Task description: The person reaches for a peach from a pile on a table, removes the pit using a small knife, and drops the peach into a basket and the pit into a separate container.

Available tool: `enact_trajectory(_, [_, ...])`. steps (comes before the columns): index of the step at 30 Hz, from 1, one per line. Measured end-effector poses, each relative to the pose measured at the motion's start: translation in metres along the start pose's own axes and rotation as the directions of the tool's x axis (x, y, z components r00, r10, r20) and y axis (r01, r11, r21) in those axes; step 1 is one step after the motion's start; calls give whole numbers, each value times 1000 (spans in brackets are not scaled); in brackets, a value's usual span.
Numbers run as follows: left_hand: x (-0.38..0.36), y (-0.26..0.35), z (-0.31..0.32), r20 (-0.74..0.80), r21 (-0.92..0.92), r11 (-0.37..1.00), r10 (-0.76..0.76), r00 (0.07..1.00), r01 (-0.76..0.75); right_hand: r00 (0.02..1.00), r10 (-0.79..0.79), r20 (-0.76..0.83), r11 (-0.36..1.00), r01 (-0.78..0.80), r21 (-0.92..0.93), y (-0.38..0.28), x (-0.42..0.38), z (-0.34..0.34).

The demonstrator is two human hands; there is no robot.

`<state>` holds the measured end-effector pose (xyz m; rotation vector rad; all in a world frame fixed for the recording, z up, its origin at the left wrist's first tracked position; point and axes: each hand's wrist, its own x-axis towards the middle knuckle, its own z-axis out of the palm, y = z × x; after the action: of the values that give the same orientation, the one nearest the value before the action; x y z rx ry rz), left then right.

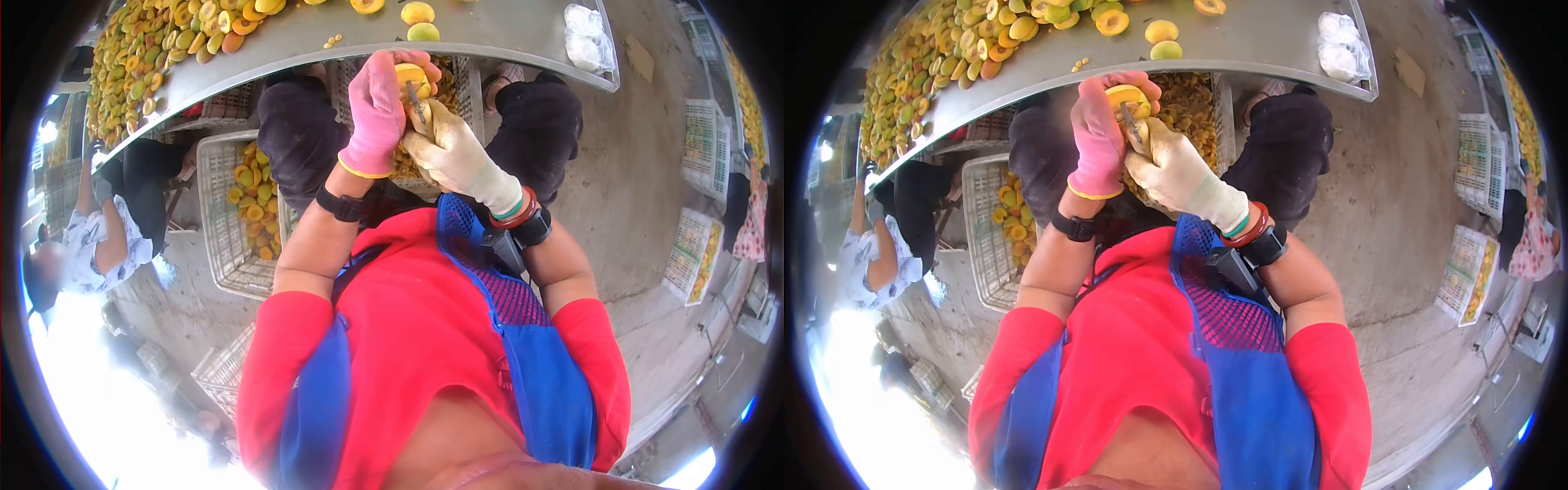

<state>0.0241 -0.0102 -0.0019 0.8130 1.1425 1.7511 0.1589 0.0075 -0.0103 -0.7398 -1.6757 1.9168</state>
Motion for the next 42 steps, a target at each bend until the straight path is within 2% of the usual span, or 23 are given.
enact_trajectory(1, [5,1,-4,13,22,999,33,999,-34,1000,5,9,1000,-5,-14,-2,6,1])
enact_trajectory(3, [10,3,-8,18,55,996,74,997,-75,994,-107,-12,981,103,-166,-1,14,3])
enact_trajectory(5, [11,3,-5,-2,73,994,86,996,-86,941,-339,-25,849,294,-439,3,18,2])
enact_trajectory(8, [12,0,-11,35,56,996,68,997,-70,990,-133,37,978,137,-159,1,17,0])
enact_trajectory(11, [11,2,-13,77,52,998,19,997,-23,975,-220,27,898,213,-385,5,14,-1])
enact_trajectory(14, [13,-1,-15,77,118,992,-55,996,46,959,-282,12,836,252,-488,19,18,-1])
enact_trajectory(17, [14,-2,-22,136,168,985,-70,988,47,995,-96,8,992,97,-87,22,15,2])
enact_trajectory(18, [13,-1,-24,184,129,991,-62,981,38,994,52,96,997,-57,46,11,12,2])
enact_trajectory(20, [17,1,-27,284,49,999,-36,958,23,905,292,310,890,-376,258,-26,9,-4])
enact_trajectory(23, [17,16,-24,387,73,997,-66,920,40,870,320,374,865,-430,259,-42,6,-6])
enact_trajectory(24, [21,18,-28,452,170,985,-88,888,12,875,297,381,863,-417,285,-41,5,-4])
enact_trajectory(27, [22,17,-34,473,177,983,-121,873,41,869,254,425,853,-409,326,-34,5,-3])
enact_trajectory(30, [19,14,-32,415,35,998,-68,908,59,840,251,481,851,-428,303,-27,7,-5])
enact_trajectory(33, [15,41,-48,122,126,992,-30,992,14,863,248,441,880,-391,269,-28,6,1])
enact_trajectory(35, [7,65,-79,-150,343,939,51,987,4,893,248,375,904,-352,242,-26,3,1])
enact_trajectory(36, [0,78,-101,-191,608,794,131,973,13,901,312,302,906,-378,190,-19,2,1])
enact_trajectory(37, [-7,92,-123,-205,816,576,218,954,44,917,304,257,942,-329,59,-4,2,0])
enact_trajectory(38, [-13,108,-139,-274,942,240,150,950,234,933,291,212,957,-281,-76,14,4,-2])
enact_trajectory(39, [-15,123,-154,-359,917,-140,116,926,373,948,271,169,949,-234,-212,23,5,-4])
enact_trajectory(40, [-17,122,-178,-293,901,-274,190,937,337,903,398,162,901,-350,-258,4,6,-3])
enact_trajectory(41, [-24,113,-205,-218,862,-402,257,941,309,932,335,136,925,-299,-233,7,7,-3])
enact_trajectory(42, [-26,114,-203,-136,801,-523,314,940,290,957,270,109,947,-243,-211,14,7,-2])
